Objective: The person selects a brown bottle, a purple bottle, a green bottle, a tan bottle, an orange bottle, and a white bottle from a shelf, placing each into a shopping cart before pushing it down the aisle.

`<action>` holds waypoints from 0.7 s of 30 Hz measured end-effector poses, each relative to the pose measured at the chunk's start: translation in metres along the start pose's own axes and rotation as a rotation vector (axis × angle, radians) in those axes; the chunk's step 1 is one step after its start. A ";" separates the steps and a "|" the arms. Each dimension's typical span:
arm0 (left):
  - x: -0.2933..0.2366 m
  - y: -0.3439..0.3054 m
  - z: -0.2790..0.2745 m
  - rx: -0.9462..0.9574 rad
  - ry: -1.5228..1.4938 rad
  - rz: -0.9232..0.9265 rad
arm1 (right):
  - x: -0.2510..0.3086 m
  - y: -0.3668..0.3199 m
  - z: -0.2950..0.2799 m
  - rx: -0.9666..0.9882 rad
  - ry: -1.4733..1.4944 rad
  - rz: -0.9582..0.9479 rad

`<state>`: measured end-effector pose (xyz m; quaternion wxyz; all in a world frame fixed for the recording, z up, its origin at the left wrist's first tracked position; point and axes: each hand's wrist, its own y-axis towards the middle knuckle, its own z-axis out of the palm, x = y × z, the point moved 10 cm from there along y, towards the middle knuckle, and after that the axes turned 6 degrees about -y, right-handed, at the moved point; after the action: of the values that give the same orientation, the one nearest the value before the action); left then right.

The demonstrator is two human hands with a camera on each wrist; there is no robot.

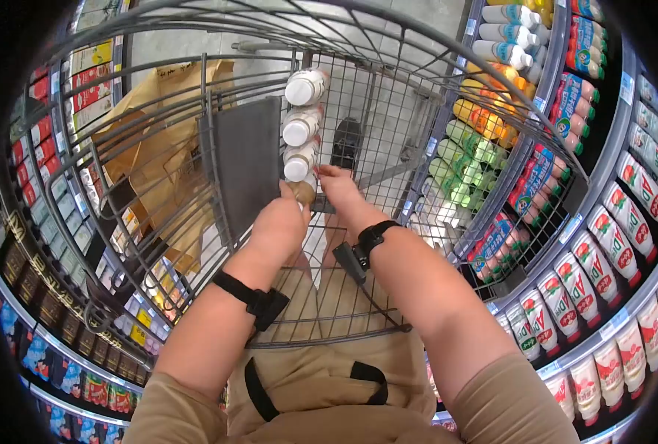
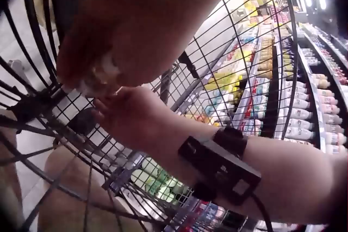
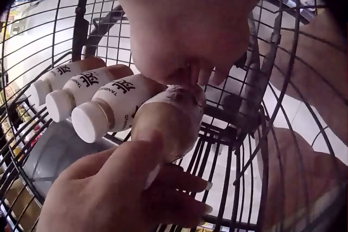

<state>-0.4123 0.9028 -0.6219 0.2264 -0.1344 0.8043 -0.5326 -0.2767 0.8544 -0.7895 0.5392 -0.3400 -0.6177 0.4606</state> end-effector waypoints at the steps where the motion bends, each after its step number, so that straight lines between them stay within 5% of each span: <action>1: -0.002 -0.002 -0.004 -0.005 0.003 0.004 | 0.012 -0.010 -0.001 -0.002 0.002 -0.007; 12: -0.047 -0.103 -0.061 0.080 0.130 0.307 | 0.066 -0.128 -0.009 0.211 0.300 0.171; 15: -0.056 -0.145 -0.081 0.147 0.191 0.342 | 0.094 -0.197 -0.027 0.205 0.416 0.115; 21: -0.094 -0.264 -0.125 0.101 0.073 0.698 | 0.116 -0.343 -0.071 0.142 0.590 -0.145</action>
<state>-0.4015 0.9401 -0.3174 0.3722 0.1788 0.7821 -0.4666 -0.2029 0.8564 -0.4282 0.7490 -0.3754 -0.4236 0.3443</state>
